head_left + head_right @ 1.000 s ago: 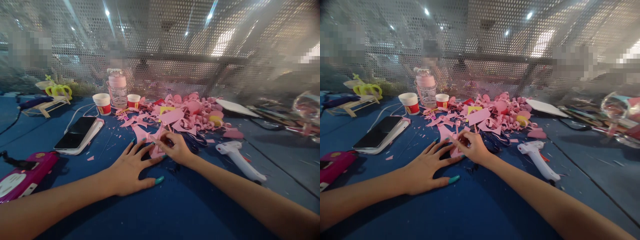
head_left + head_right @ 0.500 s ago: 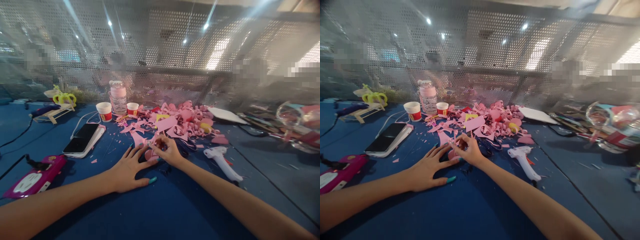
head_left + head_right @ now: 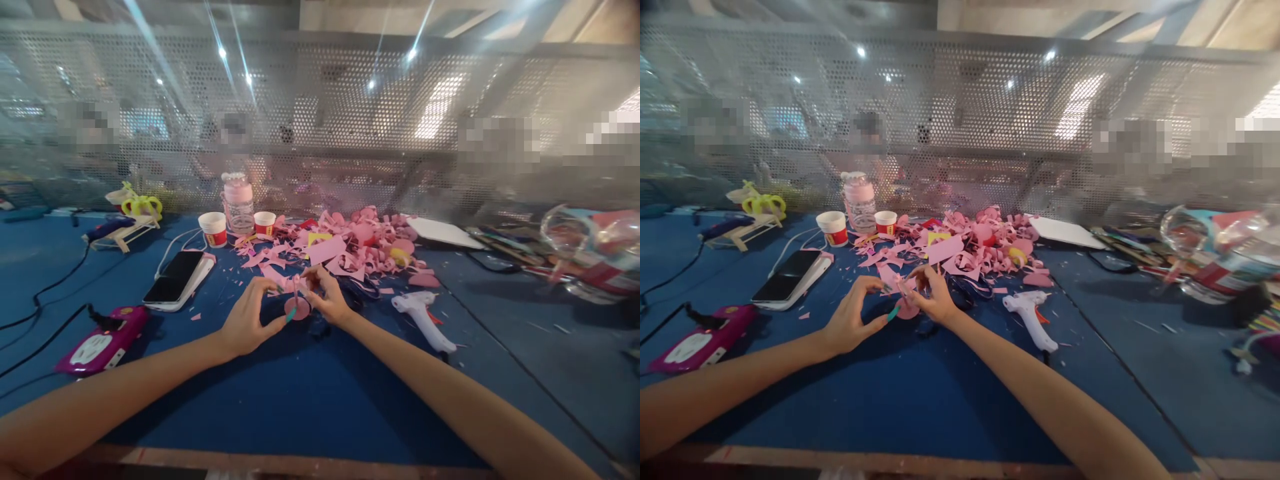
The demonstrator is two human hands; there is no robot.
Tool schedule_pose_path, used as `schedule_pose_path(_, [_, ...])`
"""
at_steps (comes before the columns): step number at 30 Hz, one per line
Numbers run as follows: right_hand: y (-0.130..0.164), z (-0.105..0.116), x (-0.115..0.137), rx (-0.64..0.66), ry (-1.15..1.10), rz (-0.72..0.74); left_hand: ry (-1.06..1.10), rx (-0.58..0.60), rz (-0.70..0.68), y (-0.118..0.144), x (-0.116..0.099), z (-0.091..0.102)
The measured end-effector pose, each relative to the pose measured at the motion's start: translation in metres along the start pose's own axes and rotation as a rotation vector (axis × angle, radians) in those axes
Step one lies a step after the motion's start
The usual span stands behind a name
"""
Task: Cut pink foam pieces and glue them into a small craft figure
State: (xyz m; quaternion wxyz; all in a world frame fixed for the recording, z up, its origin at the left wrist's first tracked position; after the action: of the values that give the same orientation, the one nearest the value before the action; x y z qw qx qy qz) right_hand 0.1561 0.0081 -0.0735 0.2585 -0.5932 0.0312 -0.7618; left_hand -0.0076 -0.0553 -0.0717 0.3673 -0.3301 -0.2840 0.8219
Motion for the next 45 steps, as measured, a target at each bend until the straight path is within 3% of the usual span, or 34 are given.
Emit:
schedule_pose_path(6, [-0.001,0.001,-0.002,-0.024,-0.09,0.029,0.13,0.013,0.102,-0.025,0.016,-0.025])
schedule_pose_path(9, [-0.002,0.008,-0.009,-0.154,-0.216,-0.021,0.221,0.01,0.178,-0.041,0.023,-0.026])
schedule_pose_path(12, [-0.006,0.016,-0.018,-0.314,-0.375,-0.113,0.244,-0.041,0.195,-0.061,0.035,-0.011])
schedule_pose_path(15, [-0.01,0.02,-0.025,-0.396,-0.464,-0.156,0.097,-0.13,0.208,-0.081,0.059,0.015])
schedule_pose_path(18, [-0.012,0.022,-0.028,-0.429,-0.469,-0.156,-0.021,-0.156,0.337,-0.093,0.095,0.036])
schedule_pose_path(23, [-0.009,0.023,-0.025,-0.401,-0.388,-0.129,-0.26,-0.233,0.335,-0.109,0.133,0.06])
schedule_pose_path(31, [-0.01,0.023,-0.023,-0.388,-0.345,-0.116,-0.31,-0.054,0.294,-0.106,0.176,0.036])
schedule_pose_path(37, [-0.011,0.023,-0.026,-0.375,-0.305,-0.16,-0.299,-0.014,0.314,-0.092,0.198,0.025])
schedule_pose_path(45, [-0.01,0.022,-0.026,-0.37,-0.254,-0.19,-0.267,-0.015,0.347,-0.086,0.21,0.017])
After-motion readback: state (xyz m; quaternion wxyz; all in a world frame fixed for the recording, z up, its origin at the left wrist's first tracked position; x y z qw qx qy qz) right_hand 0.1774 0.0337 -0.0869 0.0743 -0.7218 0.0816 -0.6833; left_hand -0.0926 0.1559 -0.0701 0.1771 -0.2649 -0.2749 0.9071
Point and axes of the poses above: each hand's wrist, its own y-axis away from the middle knuckle, its own z-axis out of the back of the hand, x = y × z, the point moved 5 cm from there along -y, towards the middle knuckle, and after that the axes turned 14 degrees about -z, right-handed, at the moved point
